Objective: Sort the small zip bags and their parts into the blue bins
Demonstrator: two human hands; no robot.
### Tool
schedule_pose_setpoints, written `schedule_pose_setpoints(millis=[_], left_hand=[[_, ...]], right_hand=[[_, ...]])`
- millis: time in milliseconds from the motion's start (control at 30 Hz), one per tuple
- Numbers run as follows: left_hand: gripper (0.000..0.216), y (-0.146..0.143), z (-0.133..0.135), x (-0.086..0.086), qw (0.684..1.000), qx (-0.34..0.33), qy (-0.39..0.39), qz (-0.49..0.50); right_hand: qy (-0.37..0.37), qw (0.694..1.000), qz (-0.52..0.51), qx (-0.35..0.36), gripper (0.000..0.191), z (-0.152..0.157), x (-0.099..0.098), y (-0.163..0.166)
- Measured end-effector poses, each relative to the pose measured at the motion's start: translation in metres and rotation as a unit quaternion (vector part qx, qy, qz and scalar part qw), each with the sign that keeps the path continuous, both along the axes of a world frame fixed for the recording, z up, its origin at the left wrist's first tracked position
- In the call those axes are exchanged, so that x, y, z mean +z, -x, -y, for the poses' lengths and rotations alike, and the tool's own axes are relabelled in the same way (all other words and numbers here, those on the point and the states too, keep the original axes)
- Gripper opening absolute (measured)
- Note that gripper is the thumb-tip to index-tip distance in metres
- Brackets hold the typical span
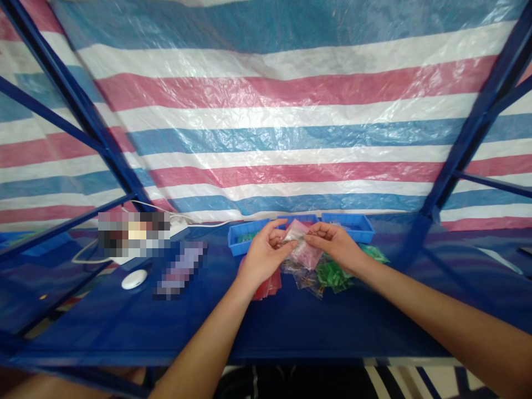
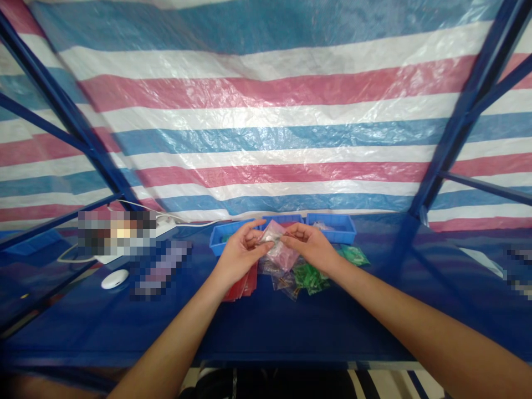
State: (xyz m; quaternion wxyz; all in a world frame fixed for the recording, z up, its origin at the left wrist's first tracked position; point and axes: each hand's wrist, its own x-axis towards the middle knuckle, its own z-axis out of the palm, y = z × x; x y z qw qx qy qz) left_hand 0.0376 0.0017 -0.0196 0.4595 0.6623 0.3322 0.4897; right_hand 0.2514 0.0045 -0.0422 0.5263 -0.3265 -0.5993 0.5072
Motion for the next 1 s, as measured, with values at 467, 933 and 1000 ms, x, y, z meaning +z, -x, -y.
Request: schedule_pose_setpoints(millis=[467,933,1000], left_hand=[[0.044,-0.004,0.007,0.005,1.0,-0.022,-0.012,0.005],[0.013,0.004,0.015,0.015,0.943,0.111,-0.258,-0.179],[0.014,0.003,0.015,0.015,0.94,0.094,-0.269,-0.187]], right_hand=[[0.015,0.998,-0.048,0.026,0.034,0.001,0.003,0.002],[-0.333,0.906,0.221,-0.138,0.042,0.01,0.012,-0.003],[-0.372,0.883,0.252,-0.132,0.025,0.01,0.013,-0.005]])
